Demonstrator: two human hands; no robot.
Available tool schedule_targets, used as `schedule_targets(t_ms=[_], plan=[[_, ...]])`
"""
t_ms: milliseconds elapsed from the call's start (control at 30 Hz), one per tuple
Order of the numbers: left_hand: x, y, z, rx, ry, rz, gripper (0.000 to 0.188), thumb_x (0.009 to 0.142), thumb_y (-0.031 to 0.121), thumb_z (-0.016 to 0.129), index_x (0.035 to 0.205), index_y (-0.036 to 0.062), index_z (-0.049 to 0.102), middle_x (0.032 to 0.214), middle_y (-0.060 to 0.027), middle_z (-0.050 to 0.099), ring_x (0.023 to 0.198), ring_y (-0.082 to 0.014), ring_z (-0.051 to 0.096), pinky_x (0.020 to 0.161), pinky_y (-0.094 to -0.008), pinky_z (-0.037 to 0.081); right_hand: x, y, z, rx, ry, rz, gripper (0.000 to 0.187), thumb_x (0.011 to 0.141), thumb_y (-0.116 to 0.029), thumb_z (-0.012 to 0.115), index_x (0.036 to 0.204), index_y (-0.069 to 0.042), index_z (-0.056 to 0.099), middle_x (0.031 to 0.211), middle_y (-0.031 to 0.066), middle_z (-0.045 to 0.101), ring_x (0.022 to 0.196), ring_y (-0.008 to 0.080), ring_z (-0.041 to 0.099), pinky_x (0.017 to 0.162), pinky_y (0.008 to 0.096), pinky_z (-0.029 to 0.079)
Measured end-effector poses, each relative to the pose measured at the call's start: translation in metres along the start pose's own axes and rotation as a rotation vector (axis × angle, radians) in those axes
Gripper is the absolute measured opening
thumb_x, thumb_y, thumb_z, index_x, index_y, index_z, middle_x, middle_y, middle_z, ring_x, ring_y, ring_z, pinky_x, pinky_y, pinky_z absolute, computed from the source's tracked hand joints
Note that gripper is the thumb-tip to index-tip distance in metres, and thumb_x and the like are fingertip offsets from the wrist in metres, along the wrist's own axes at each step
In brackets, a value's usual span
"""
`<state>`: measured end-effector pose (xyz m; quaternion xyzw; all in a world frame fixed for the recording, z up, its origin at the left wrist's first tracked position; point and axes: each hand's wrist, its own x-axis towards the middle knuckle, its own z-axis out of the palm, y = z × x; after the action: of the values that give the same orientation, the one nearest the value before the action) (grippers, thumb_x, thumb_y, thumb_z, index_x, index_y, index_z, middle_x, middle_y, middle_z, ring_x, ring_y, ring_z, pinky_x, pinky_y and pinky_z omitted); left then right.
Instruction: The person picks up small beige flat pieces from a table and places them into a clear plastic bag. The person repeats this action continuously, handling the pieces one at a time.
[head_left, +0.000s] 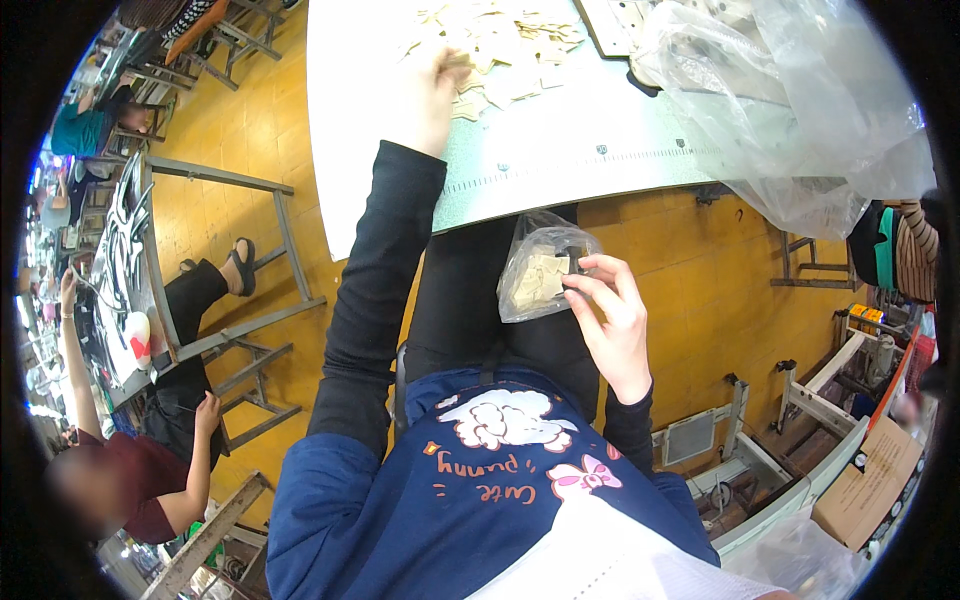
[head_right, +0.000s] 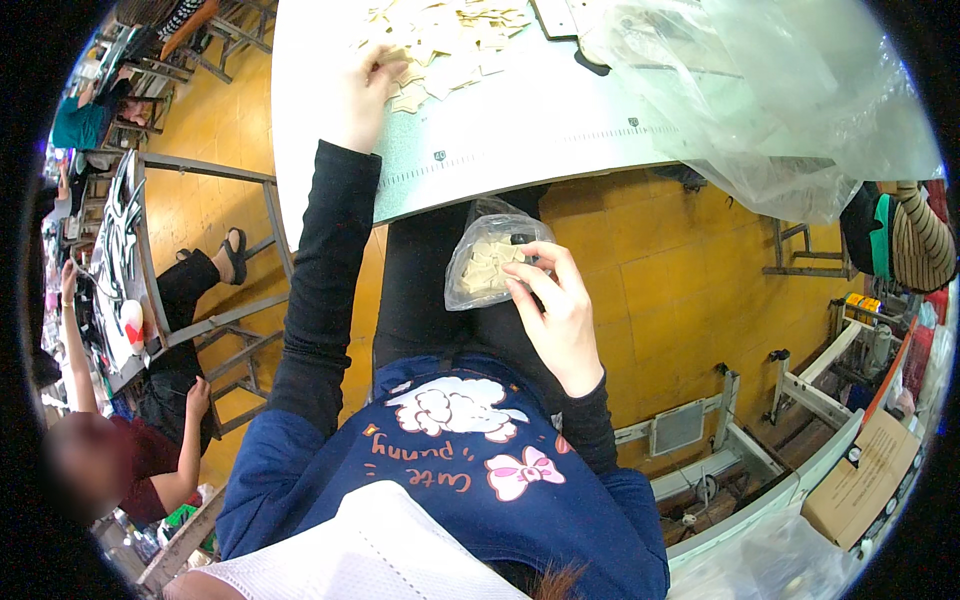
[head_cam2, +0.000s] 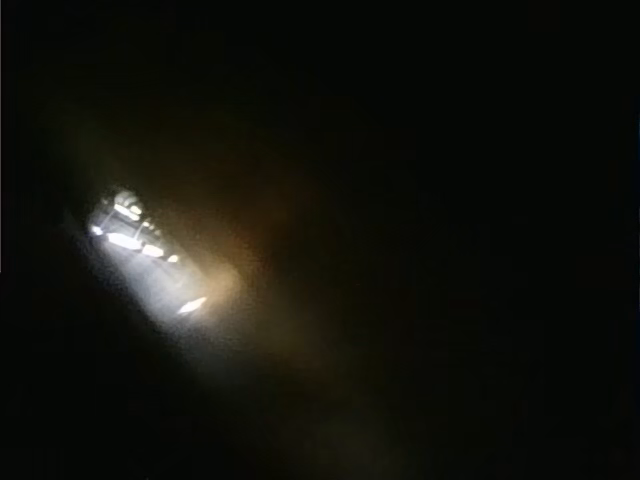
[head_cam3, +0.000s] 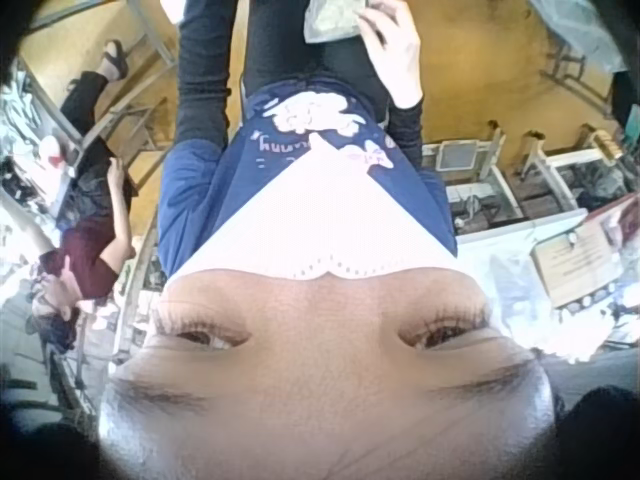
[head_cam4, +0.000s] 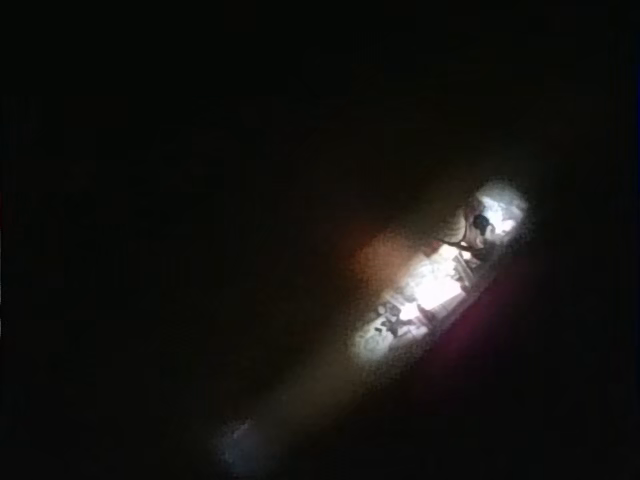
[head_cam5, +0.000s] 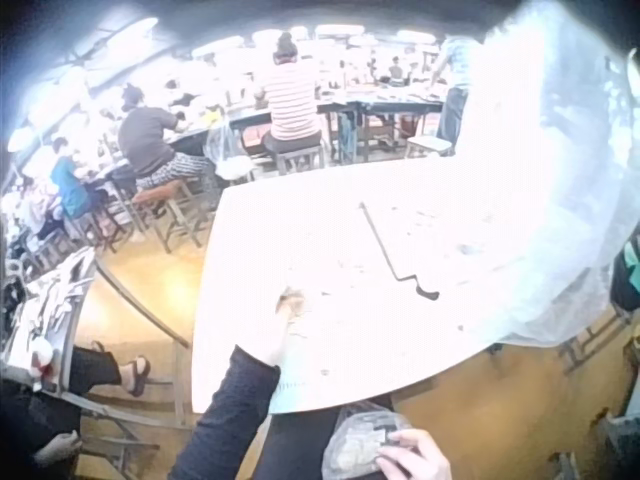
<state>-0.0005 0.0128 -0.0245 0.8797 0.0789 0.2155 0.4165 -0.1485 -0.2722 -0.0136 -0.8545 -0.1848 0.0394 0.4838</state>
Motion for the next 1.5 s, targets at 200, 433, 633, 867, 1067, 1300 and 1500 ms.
schedule_targets(t_ms=[200, 433, 633, 867, 1067, 1300, 1500], plan=[[-0.001, 0.014, -0.033, -0.779, 0.092, -0.098, 0.026, 0.096, 0.015, 0.068, 0.118, 0.0025, 0.066, 0.110, -0.0085, 0.070, 0.098, -0.0132, 0.065, 0.087, -0.0258, 0.051, 0.000, -0.002, 0.000, 0.026, 0.032, -0.034, 0.016, 0.086, -0.001, 0.071, 0.102, -0.004, 0.071, 0.112, 0.0102, 0.061, 0.088, 0.0228, 0.065, 0.077, 0.0325, 0.054], [-0.033, 0.013, -0.055, -1.873, 0.096, -0.630, 0.034, 0.099, 0.009, 0.060, 0.129, -0.0036, 0.052, 0.123, -0.0142, 0.059, 0.113, -0.0213, 0.057, 0.101, -0.0335, 0.048, 0.004, -0.007, 0.005, 0.081, 0.043, -0.047, 0.017, 0.086, 0.000, 0.071, 0.102, -0.004, 0.072, 0.108, 0.0100, 0.063, 0.088, 0.0220, 0.067, 0.077, 0.0315, 0.055], [-0.067, 0.032, -0.050, -2.134, -0.046, -0.683, 0.030, 0.103, 0.008, 0.051, 0.131, -0.0044, 0.047, 0.121, -0.0135, 0.055, 0.114, -0.0229, 0.053, 0.101, -0.0352, 0.046, 0.013, -0.026, 0.009, 0.173, 0.080, -0.098, 0.018, 0.085, 0.002, 0.071, 0.102, -0.002, 0.072, 0.103, 0.0095, 0.065, 0.081, 0.0189, 0.066, 0.074, 0.0294, 0.054], [-0.153, 0.098, -0.005, -1.707, -0.130, -0.755, 0.029, 0.102, 0.019, 0.057, 0.127, 0.0052, 0.053, 0.119, -0.0054, 0.057, 0.108, -0.0143, 0.056, 0.096, -0.0296, 0.048, 0.033, -0.044, 0.037, 0.515, 0.218, 0.051, 0.020, 0.082, 0.003, 0.076, 0.099, 0.003, 0.064, 0.089, 0.0075, 0.064, 0.076, 0.0113, 0.064, 0.069, 0.0250, 0.052], [-0.166, 0.102, -0.004, -1.633, -0.046, -0.787, 0.028, 0.099, 0.022, 0.064, 0.121, 0.0068, 0.058, 0.119, -0.0020, 0.059, 0.108, -0.0113, 0.057, 0.096, -0.0284, 0.048, 0.029, -0.035, 0.035, 0.722, 0.242, 0.050, 0.014, 0.087, 0.005, 0.071, 0.096, 0.002, 0.061, 0.093, 0.0068, 0.065, 0.080, 0.0101, 0.063, 0.071, 0.0235, 0.052], [-0.171, 0.097, 0.003, -1.649, 0.005, -0.739, 0.026, 0.099, 0.019, 0.063, 0.121, 0.0056, 0.059, 0.121, -0.0041, 0.061, 0.109, -0.0121, 0.058, 0.098, -0.0286, 0.048, 0.025, -0.040, 0.026, 0.614, 0.231, 0.190, 0.011, 0.088, 0.003, 0.071, 0.098, 0.004, 0.067, 0.088, 0.0068, 0.067, 0.073, 0.0099, 0.064, 0.065, 0.0228, 0.052], [-0.177, 0.099, 0.004, -1.572, 0.032, -0.650, 0.029, 0.098, 0.016, 0.064, 0.124, 0.0025, 0.057, 0.123, -0.0089, 0.062, 0.109, -0.0137, 0.059, 0.097, -0.0285, 0.048, 0.028, -0.039, 0.034, 0.387, 0.283, 0.066, 0.013, 0.080, 0.001, 0.078, 0.091, 0.002, 0.071, 0.085, 0.0072, 0.067, 0.067, 0.0123, 0.064, 0.058, 0.0246, 0.051]])
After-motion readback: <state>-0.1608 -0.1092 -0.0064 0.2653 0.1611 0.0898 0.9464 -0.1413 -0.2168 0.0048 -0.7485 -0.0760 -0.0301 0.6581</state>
